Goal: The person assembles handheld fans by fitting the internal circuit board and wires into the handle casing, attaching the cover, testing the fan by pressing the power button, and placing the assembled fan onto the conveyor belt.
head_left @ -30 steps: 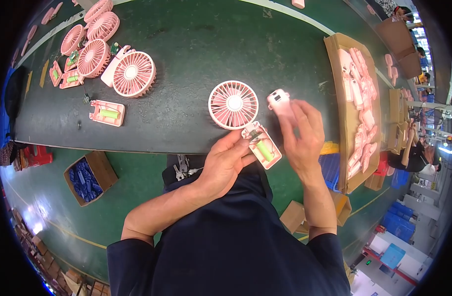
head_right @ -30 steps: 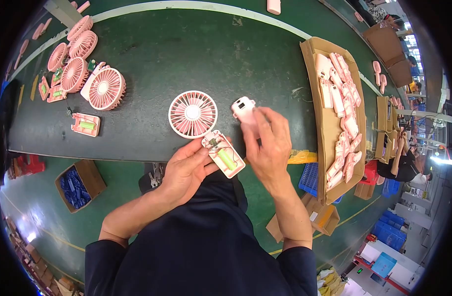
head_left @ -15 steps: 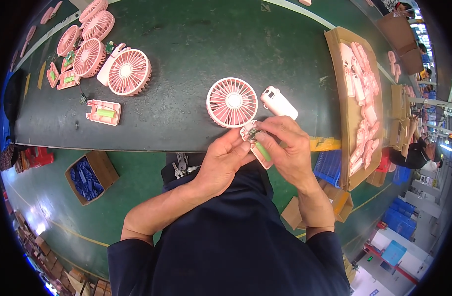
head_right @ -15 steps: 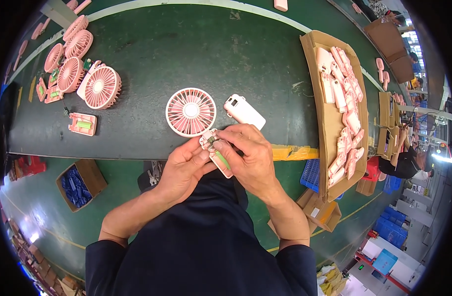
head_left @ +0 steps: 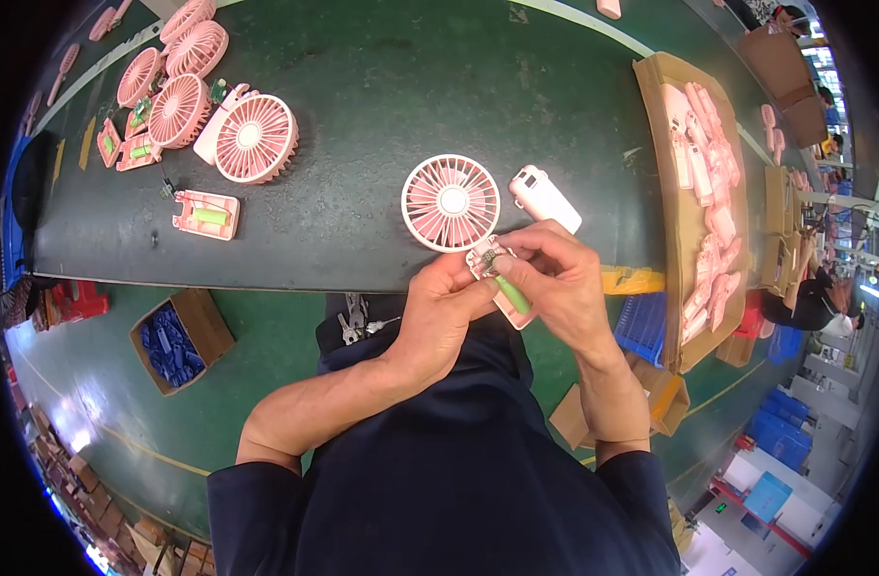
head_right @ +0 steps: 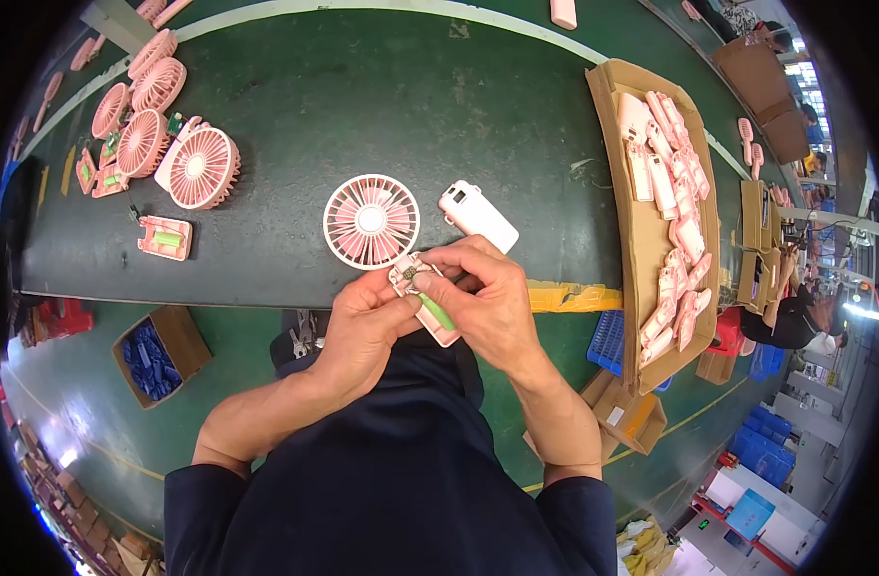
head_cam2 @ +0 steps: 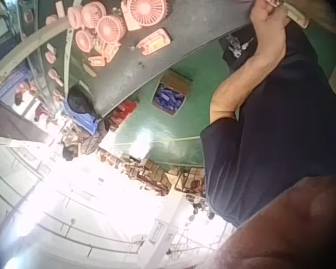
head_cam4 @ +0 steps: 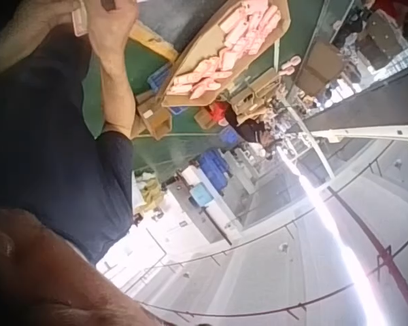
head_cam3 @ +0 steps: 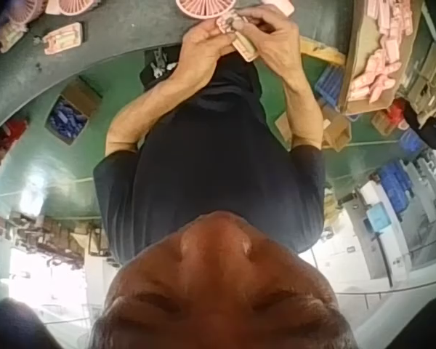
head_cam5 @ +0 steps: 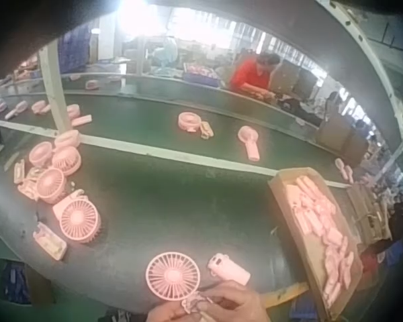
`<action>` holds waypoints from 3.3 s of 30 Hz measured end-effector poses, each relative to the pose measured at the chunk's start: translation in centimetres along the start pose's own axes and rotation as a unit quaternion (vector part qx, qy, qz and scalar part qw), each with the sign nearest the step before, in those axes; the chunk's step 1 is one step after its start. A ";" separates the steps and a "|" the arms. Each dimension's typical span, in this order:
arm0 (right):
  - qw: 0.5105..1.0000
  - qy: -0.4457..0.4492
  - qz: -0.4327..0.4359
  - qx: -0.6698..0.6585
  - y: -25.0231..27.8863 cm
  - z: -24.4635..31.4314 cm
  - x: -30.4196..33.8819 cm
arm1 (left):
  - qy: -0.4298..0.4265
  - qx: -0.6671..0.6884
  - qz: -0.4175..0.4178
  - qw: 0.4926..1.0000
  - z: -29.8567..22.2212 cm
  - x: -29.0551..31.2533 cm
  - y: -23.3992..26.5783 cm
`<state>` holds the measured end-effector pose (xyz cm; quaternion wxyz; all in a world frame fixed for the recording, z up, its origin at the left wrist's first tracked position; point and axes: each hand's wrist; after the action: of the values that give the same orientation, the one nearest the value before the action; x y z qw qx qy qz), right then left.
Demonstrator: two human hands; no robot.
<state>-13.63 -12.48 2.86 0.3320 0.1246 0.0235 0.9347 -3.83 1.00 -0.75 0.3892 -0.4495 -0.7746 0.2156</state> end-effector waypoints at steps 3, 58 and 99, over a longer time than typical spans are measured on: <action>0.999 -0.028 0.002 -0.019 0.0 0.3 0.0 | -0.012 0.007 0.017 1.000 -0.3 0.1 -0.3; 0.829 0.288 -0.056 0.476 -1.1 1.5 3.9 | -0.003 0.085 0.097 0.992 -0.6 0.1 0.5; 0.993 0.065 -0.088 0.037 -2.6 -1.1 4.5 | -0.082 -0.116 0.073 0.987 -0.7 -0.2 1.7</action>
<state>-15.69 -7.54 2.42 0.4056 0.0729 0.0901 0.9067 -2.30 1.71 -1.57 0.2529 -0.5280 -0.7886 0.1880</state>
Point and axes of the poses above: each hand's wrist, its own x-axis away from the middle knuckle, its own y-axis out of the back of the hand, z = x × y, and after that the axes turned 5 degrees about -x, right-handed
